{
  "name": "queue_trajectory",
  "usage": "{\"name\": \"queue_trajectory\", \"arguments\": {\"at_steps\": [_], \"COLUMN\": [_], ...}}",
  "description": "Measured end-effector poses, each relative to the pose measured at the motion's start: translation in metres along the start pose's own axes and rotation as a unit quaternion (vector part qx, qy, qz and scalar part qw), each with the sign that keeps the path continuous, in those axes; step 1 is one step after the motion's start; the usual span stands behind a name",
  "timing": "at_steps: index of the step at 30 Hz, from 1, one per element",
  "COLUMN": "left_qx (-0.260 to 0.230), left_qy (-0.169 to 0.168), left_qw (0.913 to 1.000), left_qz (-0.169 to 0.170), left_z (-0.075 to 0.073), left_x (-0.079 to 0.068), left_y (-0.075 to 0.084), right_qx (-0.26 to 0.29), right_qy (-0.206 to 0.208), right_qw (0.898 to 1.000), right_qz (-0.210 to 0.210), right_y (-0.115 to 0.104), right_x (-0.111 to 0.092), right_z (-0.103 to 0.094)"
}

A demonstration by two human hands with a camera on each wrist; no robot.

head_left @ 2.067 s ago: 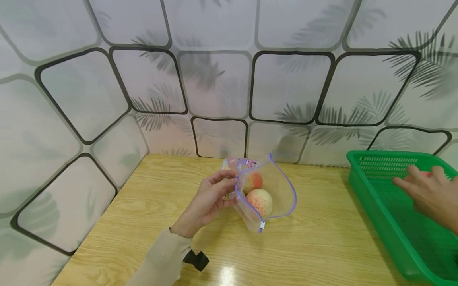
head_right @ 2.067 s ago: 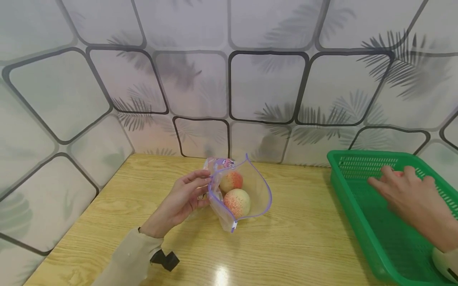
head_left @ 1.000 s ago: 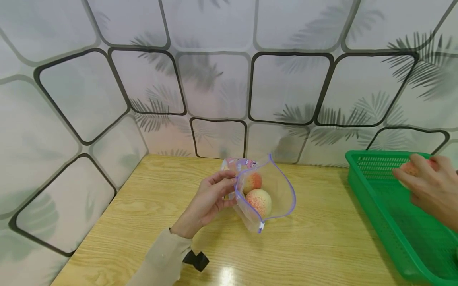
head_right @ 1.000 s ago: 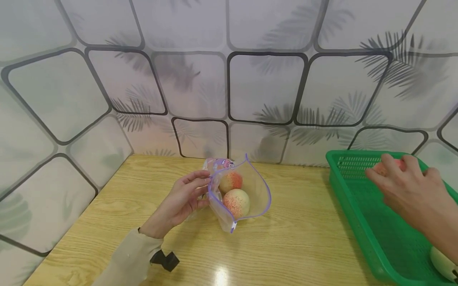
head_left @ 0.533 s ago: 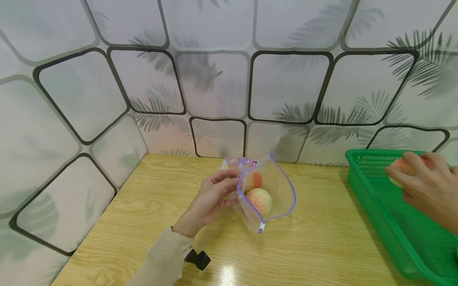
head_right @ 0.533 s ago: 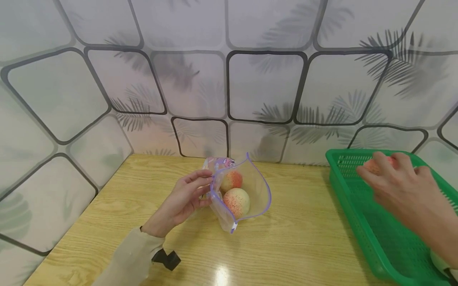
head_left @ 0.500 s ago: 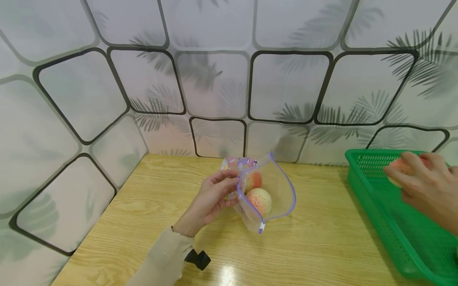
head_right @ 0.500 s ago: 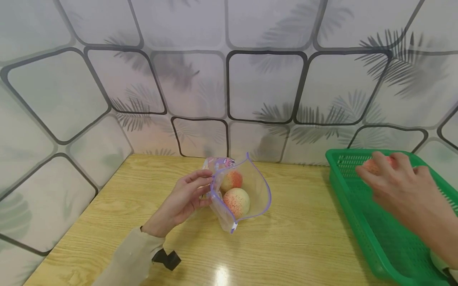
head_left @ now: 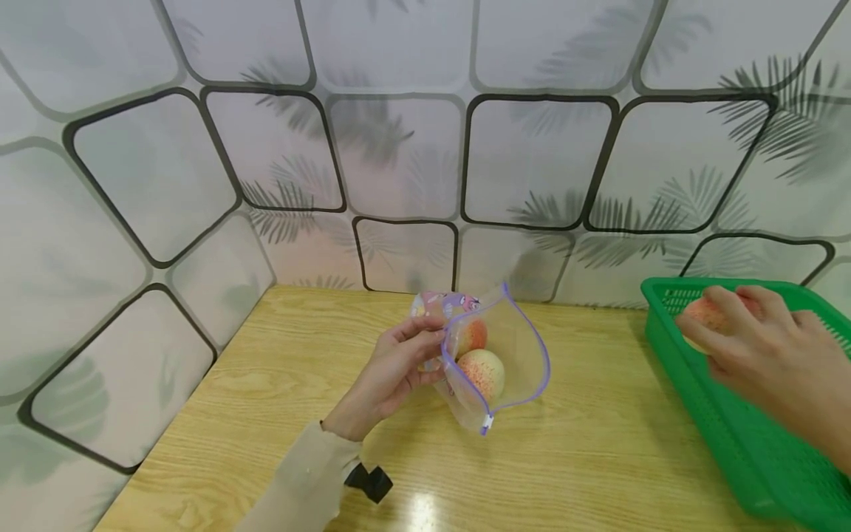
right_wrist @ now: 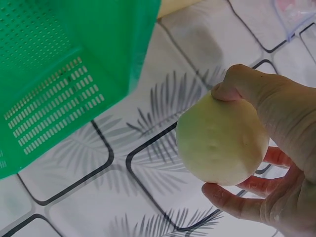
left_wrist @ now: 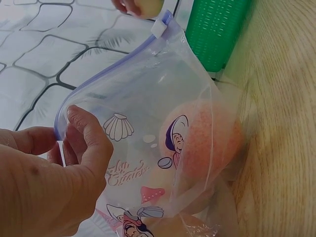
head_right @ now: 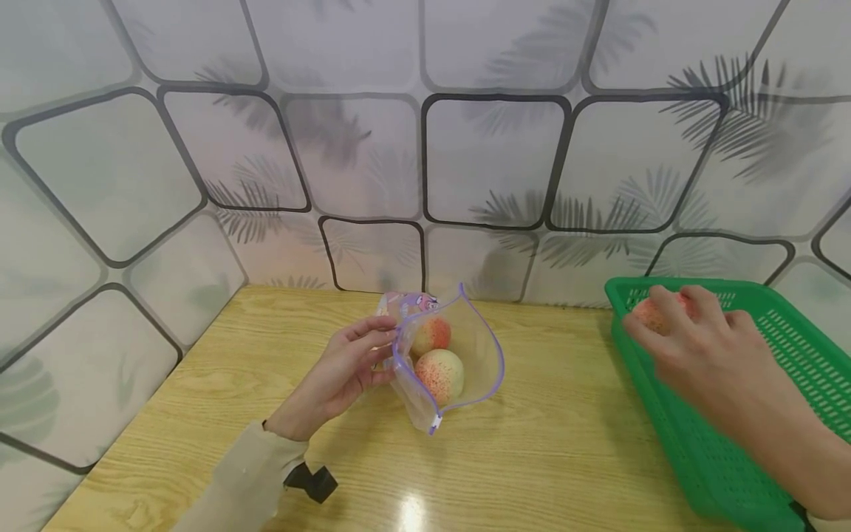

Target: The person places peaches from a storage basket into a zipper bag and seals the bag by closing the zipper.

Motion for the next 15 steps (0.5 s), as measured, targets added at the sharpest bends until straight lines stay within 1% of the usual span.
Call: {"name": "queue_trajectory", "arguments": {"at_steps": [3,9,15], "left_qx": [0.000,-0.004,-0.009], "left_qy": [-0.003,-0.006,-0.008], "left_qw": [1.0000,1.0000,0.9999], "left_qz": [0.000,0.000,0.001], "left_z": [0.000,0.000,0.000], "left_x": [0.000,0.000,0.001], "left_y": [0.000,0.000,0.000], "right_qx": [0.001,0.006,0.025], "right_qy": [-0.007,0.008,0.030], "right_qw": [1.000,0.999,0.998], "right_qz": [-0.007,-0.031,-0.048], "right_y": [-0.004,-0.013,-0.021], "right_x": [0.002,0.007,0.014], "right_z": [-0.002,-0.006,-0.011]}}
Point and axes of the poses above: each hand's wrist, its own x-axis towards the middle knuckle, its own z-axis out of the palm, y = z × x, the point moved 1 cm from there along x, towards the middle knuckle, and after that the axes turned 11 degrees about -y, right-handed, at the moved point
